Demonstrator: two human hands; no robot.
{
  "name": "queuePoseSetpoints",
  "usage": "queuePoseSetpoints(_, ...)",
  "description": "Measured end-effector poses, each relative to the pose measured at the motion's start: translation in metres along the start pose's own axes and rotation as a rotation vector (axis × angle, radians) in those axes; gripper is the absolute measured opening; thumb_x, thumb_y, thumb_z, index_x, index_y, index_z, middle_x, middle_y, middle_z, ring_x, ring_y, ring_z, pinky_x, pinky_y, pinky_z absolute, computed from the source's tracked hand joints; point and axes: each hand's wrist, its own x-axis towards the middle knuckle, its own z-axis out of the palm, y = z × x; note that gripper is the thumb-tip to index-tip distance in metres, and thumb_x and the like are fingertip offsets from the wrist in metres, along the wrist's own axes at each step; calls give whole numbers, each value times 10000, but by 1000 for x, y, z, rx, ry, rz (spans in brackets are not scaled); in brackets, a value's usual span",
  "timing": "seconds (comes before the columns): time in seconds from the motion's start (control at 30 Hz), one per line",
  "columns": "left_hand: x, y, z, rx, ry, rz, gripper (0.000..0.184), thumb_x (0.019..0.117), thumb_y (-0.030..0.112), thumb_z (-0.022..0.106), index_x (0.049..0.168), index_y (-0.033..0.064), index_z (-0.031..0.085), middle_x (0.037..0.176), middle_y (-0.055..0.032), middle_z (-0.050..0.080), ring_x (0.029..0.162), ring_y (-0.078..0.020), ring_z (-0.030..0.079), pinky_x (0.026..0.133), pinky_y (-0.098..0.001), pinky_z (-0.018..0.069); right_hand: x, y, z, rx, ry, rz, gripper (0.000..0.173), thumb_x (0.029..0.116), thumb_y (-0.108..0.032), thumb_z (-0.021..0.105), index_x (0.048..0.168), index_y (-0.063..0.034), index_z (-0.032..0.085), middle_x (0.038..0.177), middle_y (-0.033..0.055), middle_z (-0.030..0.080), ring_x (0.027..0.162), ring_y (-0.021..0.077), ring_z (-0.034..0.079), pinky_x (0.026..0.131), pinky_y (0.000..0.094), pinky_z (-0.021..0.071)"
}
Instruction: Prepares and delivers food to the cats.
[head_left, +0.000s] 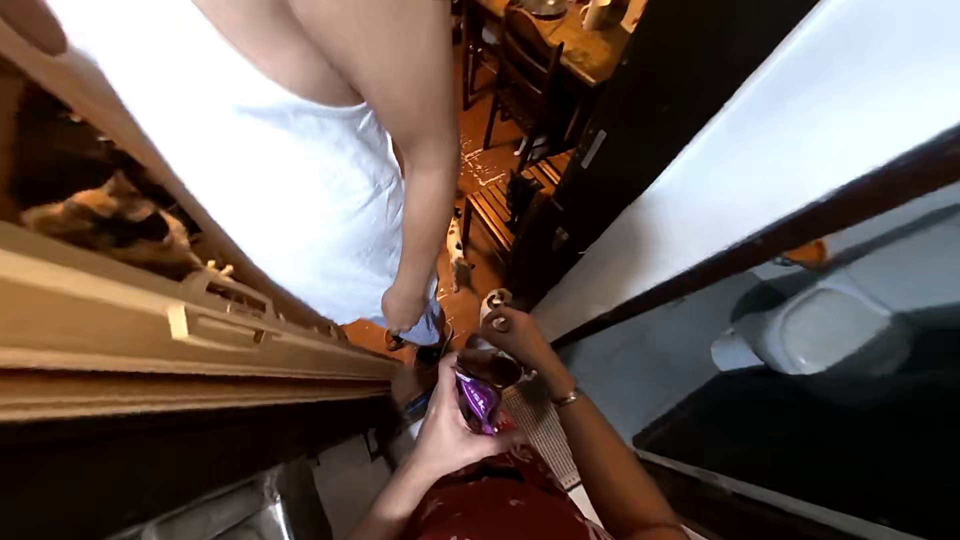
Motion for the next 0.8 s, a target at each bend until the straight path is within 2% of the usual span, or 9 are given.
queuePoseSetpoints(0.07,42,-1,1,36,-47,-3,1032,655,303,952,1402,-103,367,1287,-144,606,1163,-103,630,986,-265,561,23,-9,0,-37,-43,-19,438,917,-312,753,1230,-13,690,1120,228,712,1024,374,691,936,599,530)
queuePoseSetpoints(0.17,121,1,7,48,-113,-18,1000,671,287,938,1395,-113,376,1285,-147,615,1163,-92,627,977,-248,552,38,-56,-32,-22,-111,107,369,1003,-167,651,1341,-18,660,1306,202,674,1217,314,642,1087,477,466)
queuePoseSetpoints(0.23,176,3,13,31,-104,-44,975,662,276,923,1384,-103,389,1272,-159,619,1152,-123,633,956,-271,553,38,-92,-61,10,-70,225,319,1023,-73,571,1302,70,630,1317,246,641,1249,326,598,1111,455,410)
queuePoseSetpoints(0.3,227,0,15,-28,-91,-12,951,678,290,918,1387,-62,392,1264,-135,619,1142,-140,641,940,-299,575,60,-60,-62,29,113,81,312,957,-89,642,1207,95,665,1186,262,683,1137,333,648,1031,477,484)
queuePoseSetpoints(0.37,276,-8,15,-65,-86,60,935,696,304,910,1394,-32,387,1262,-115,624,1133,-142,651,919,-314,593,108,-30,-70,-20,100,104,380,962,-129,682,1267,93,644,1263,301,649,1230,399,608,1086,556,442)
queuePoseSetpoints(0.43,324,-13,14,-75,-71,95,938,705,314,901,1403,-25,375,1256,-104,628,1131,-136,651,926,-320,591,156,-22,-92,18,85,112,351,984,-133,661,1259,85,647,1243,270,665,1203,346,624,1077,511,460)
queuePoseSetpoints(0.6,425,-22,5,-46,43,10,971,691,380,894,1431,12,384,1251,-93,631,1090,-153,671,907,-339,603,237,-36,-149,86,70,46,303,1071,-165,506,1089,83,679,997,216,685,952,273,655,911,462,513)
queuePoseSetpoints(0.7,466,-26,-8,-28,109,-26,975,686,370,889,1442,30,375,1249,-74,638,1115,-150,662,905,-336,599,274,-51,-172,99,100,-23,316,1073,-172,481,1074,72,683,969,186,687,920,232,653,891,424,522)
queuePoseSetpoints(0.8,497,-38,-23,-31,178,-29,955,691,314,884,1447,59,359,1245,-70,618,1104,-151,660,864,-341,611,300,-64,-183,125,119,17,324,1083,-174,475,1148,74,672,1026,199,697,955,243,667,913,418,531)
